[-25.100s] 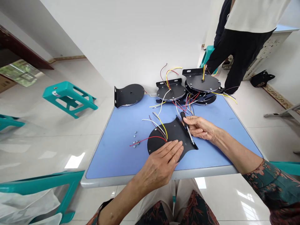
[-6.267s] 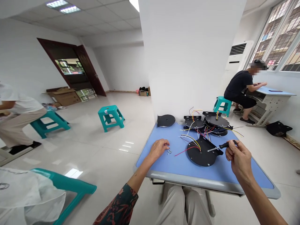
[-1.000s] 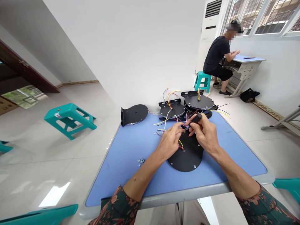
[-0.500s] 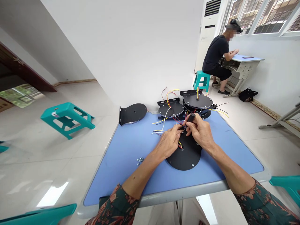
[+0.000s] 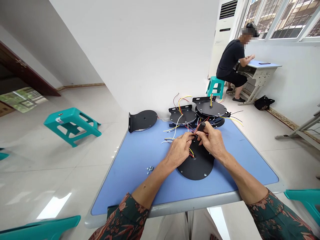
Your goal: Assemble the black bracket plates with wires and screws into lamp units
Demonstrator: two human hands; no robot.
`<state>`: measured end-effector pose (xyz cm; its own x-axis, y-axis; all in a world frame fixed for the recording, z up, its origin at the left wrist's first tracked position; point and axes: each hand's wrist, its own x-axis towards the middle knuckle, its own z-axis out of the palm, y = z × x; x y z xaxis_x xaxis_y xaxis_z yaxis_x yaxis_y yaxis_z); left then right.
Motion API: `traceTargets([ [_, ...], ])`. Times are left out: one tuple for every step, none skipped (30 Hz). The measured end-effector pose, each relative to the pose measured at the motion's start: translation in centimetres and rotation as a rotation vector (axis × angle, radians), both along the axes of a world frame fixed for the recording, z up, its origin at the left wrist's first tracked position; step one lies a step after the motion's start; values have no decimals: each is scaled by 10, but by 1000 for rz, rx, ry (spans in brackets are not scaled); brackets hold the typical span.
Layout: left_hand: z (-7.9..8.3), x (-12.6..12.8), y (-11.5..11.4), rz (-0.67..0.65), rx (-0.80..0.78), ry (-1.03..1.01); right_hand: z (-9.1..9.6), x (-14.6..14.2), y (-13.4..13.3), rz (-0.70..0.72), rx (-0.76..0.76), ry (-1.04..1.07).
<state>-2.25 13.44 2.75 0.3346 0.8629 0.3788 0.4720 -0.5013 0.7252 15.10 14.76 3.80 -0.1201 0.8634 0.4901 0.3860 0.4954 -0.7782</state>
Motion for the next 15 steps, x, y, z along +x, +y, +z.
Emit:
traceTargets([
  [2,0,0,29,4,-64,0,0,0,-11,6,-17],
  [4,0,1,60,1,-133,0,0,0,-21,12,-31],
  [7,2,2,88,-9,-200,0,-1,1,-30,21,-46],
  [10,4,3,114,-26,-257,1,-1,2,-38,32,-66],
  [13,6,5,136,-52,-291,1,-2,3,-47,45,-94],
  [16,10,7,159,-84,-298,2,-2,5,-59,60,-132],
  [18,14,9,185,-115,-279,4,-3,6,-76,73,-180],
  [20,18,12,215,-142,-241,5,-4,8,-96,81,-233],
  [21,22,14,249,-159,-194,7,-4,9,-118,82,-286],
  [20,27,16,279,-167,-146,9,-4,11,-138,76,-332],
  [19,30,18,304,-168,-108,12,-4,12,-151,63,-365],
  [18,33,19,320,-165,-85,14,-4,13,-156,42,-386],
  [15,35,20,328,-162,-74,16,-4,14,-155,20,-397],
  [13,37,20,333,-159,-72,19,-3,15,-146,0,-403],
  [10,38,20,337,-151,-75,21,-2,16,-135,-15,-407],
])
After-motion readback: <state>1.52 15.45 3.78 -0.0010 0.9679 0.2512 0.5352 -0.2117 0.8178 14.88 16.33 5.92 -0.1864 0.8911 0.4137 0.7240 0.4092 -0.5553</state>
